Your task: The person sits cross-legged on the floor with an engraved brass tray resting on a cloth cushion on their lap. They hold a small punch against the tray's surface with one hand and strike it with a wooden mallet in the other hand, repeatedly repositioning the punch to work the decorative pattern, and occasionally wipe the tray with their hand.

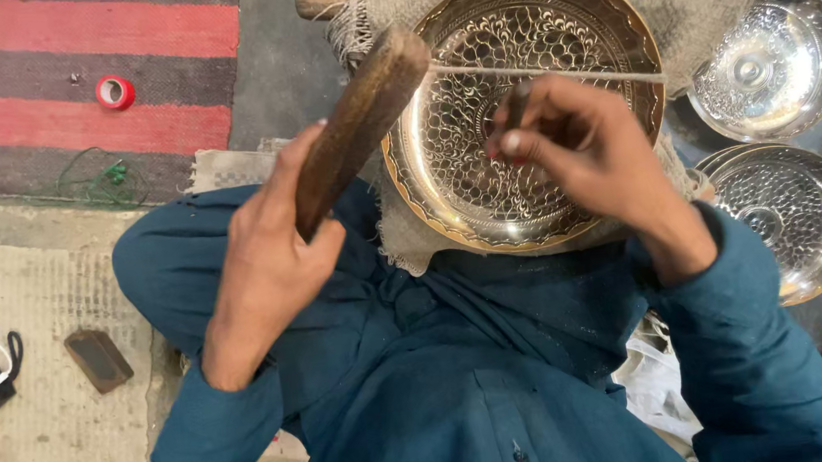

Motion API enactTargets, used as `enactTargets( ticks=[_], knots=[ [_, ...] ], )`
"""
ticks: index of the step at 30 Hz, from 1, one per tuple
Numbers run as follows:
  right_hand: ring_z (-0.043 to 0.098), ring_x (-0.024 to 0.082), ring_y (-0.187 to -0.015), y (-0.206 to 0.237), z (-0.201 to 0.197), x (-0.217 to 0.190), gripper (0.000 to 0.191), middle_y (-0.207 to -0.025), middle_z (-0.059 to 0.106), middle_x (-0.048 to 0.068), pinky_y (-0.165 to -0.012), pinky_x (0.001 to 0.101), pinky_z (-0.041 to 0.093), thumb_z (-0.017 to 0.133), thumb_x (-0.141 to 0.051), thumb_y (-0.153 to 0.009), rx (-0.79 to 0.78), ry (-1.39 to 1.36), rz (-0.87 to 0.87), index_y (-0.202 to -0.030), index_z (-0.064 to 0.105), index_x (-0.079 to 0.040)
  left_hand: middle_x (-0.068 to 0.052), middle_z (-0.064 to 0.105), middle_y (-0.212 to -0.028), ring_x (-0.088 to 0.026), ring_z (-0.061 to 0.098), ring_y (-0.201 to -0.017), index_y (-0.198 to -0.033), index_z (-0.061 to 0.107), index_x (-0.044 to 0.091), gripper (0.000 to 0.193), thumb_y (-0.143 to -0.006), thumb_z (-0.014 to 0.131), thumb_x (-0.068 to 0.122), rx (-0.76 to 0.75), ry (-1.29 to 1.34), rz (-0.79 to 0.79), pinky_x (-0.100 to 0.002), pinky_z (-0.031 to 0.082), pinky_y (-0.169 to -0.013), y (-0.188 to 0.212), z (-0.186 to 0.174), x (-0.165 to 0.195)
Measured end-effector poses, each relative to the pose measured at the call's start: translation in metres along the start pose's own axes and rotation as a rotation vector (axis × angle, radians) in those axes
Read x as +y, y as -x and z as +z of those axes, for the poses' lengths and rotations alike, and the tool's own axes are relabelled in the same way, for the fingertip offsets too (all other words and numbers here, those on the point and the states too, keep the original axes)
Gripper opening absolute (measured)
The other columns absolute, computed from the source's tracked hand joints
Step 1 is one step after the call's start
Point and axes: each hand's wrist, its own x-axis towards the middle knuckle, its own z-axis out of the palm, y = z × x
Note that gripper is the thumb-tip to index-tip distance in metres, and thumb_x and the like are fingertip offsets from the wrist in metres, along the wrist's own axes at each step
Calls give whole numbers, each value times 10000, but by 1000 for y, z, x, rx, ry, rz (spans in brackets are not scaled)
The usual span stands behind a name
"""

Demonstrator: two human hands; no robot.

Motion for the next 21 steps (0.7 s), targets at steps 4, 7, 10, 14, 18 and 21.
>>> enactTargets(
  ticks=[4, 7, 10, 14, 18, 21],
  knots=[
    [771, 174, -1047, 1, 12, 1, 161, -1085, 752, 90, -924, 308, 659, 630, -53, -1017, -87, 86, -2, -1171, 611, -14, -202, 715, -1119, -388, 730, -1041, -1505, 431, 151, 735, -812, 623, -2, -133, 135, -264, -412, 562, -861, 4, 11, -2],
    [772, 171, -1007, -2, 15, 0, 188, -1051, 764, 80, -866, 310, 651, 663, -57, -998, -97, 239, -51, -1181, 626, -29, -192, 717, -1125, -363, 756, -1000, -1506, 389, 141, 752, -802, 609, -4, -170, 240, -277, -390, 566, -859, 6, 13, -5],
    [776, 154, -916, -5, 16, -3, 215, -987, 777, 54, -762, 303, 635, 708, -82, -963, -82, 321, -54, -1164, 638, -52, -231, 689, -1227, -421, 698, -1126, -1510, 386, 112, 750, -807, 606, -34, -114, 198, -76, -413, 547, -915, 7, 13, -7],
    [761, 162, -875, -3, 18, -4, 234, -961, 767, 57, -738, 300, 613, 749, -98, -940, -46, 362, -77, -1148, 651, -53, -226, 699, -1149, -442, 692, -1069, -1468, 420, 116, 703, -806, 608, -32, -123, 156, -115, -425, 552, -857, 5, 11, -9],
    [760, 167, -835, -2, 17, -1, 219, -958, 771, 57, -712, 304, 609, 774, -113, -929, -19, 392, -15, -1100, 653, -49, -228, 689, -1085, -452, 683, -966, -1455, 423, 139, 708, -793, 629, -5, -180, 96, -206, -469, 534, -791, 0, 8, -10],
    [780, 166, -923, -3, 16, 2, 252, -996, 777, 42, -797, 307, 639, 727, -93, -953, -38, 337, -70, -1190, 652, -51, -245, 673, -1163, -476, 652, -1018, -1459, 423, 126, 718, -787, 632, -18, -153, 15, -83, -498, 519, -804, -3, 5, -10]
  ],
)
